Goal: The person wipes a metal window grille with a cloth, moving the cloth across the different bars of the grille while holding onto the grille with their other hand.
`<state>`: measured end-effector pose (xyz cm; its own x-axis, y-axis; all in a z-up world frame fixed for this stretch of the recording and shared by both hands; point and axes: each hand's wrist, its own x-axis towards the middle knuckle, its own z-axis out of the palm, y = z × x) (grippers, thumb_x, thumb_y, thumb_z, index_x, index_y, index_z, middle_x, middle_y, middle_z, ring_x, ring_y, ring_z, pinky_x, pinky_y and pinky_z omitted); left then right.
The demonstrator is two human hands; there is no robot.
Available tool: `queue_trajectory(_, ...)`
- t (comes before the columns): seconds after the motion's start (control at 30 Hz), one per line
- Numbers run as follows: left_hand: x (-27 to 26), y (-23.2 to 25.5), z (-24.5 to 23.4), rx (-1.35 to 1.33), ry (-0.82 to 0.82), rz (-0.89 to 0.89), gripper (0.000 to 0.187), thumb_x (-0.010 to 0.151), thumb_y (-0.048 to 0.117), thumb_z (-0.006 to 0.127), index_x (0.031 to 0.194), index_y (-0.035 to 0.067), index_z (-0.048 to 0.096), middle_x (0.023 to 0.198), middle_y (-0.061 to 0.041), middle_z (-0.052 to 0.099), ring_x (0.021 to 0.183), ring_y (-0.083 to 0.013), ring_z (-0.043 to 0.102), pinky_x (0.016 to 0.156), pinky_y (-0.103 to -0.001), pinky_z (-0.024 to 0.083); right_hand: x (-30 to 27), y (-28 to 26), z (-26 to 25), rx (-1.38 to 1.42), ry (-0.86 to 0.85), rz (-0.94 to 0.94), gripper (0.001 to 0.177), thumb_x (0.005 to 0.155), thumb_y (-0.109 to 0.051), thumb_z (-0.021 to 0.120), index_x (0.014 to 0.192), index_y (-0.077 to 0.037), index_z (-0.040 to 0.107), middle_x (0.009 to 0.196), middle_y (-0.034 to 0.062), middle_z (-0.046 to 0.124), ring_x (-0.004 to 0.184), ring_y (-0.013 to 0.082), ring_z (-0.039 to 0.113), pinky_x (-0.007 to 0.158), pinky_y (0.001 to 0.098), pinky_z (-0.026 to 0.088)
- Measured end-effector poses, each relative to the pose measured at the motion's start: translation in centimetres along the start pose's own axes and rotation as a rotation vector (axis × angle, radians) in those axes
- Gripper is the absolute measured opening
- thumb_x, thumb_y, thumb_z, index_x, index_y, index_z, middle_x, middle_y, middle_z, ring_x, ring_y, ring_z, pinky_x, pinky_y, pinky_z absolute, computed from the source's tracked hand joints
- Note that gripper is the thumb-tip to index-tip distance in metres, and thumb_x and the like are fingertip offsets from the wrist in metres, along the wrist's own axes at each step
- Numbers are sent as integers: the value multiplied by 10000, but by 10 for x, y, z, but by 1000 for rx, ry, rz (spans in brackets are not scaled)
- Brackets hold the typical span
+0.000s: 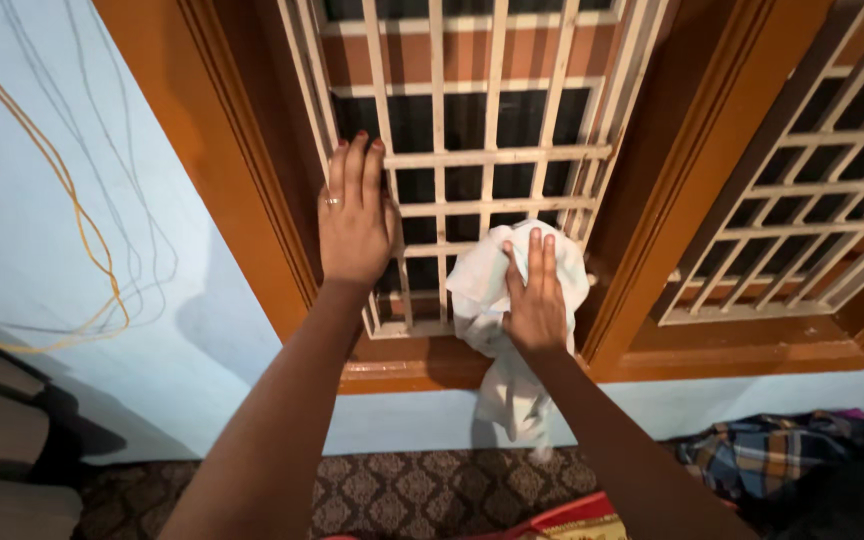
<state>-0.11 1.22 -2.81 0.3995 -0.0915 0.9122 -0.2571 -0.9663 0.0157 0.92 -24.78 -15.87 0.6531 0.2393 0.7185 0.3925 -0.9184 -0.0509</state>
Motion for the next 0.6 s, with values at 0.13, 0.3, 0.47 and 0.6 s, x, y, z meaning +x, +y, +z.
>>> queue_trajectory(0.13, 0, 2, 4, 29, 0, -13, 645, 956, 112, 561, 1575, 88, 379, 1630, -117, 381, 1533, -325, 346, 1081, -484, 443, -29, 25, 37, -405, 137, -305, 867, 865, -292, 801, 1623, -363, 386, 1726, 115, 301, 1589, 279, 319, 1061, 357, 442)
queue_trajectory(0.3, 1, -2, 8, 7, 26, 0, 668, 920, 120, 568, 1564, 94, 390, 1613, -109, 393, 1518, -322, 357, 1048, -480, 448, -46, 15, 23, -36, -586, -291, 1096, 687, -573, 858, 1630, -289, 376, 1590, 170, 366, 1379, 391, 427, 939, 611, 467)
queue_trajectory(0.47, 0, -2, 9, 20, 46, 5, 656, 919, 124, 572, 1552, 98, 406, 1611, -98, 402, 1513, -307, 367, 1062, -497, 436, -44, 5, 20, 159, -510, -188, 820, 728, -229, 776, 1506, -209, 518, 1415, 70, 563, 1285, 276, 565, 1048, 479, 511)
queue_trajectory(0.6, -2, -2, 12, 35, 57, 0, 654, 919, 123, 570, 1553, 100, 413, 1603, -93, 404, 1507, -305, 371, 1072, -493, 431, -43, 6, 14, 188, -82, -155, 552, 898, -57, 684, 1430, -148, 568, 1456, 124, 550, 1288, 319, 563, 1031, 466, 495)
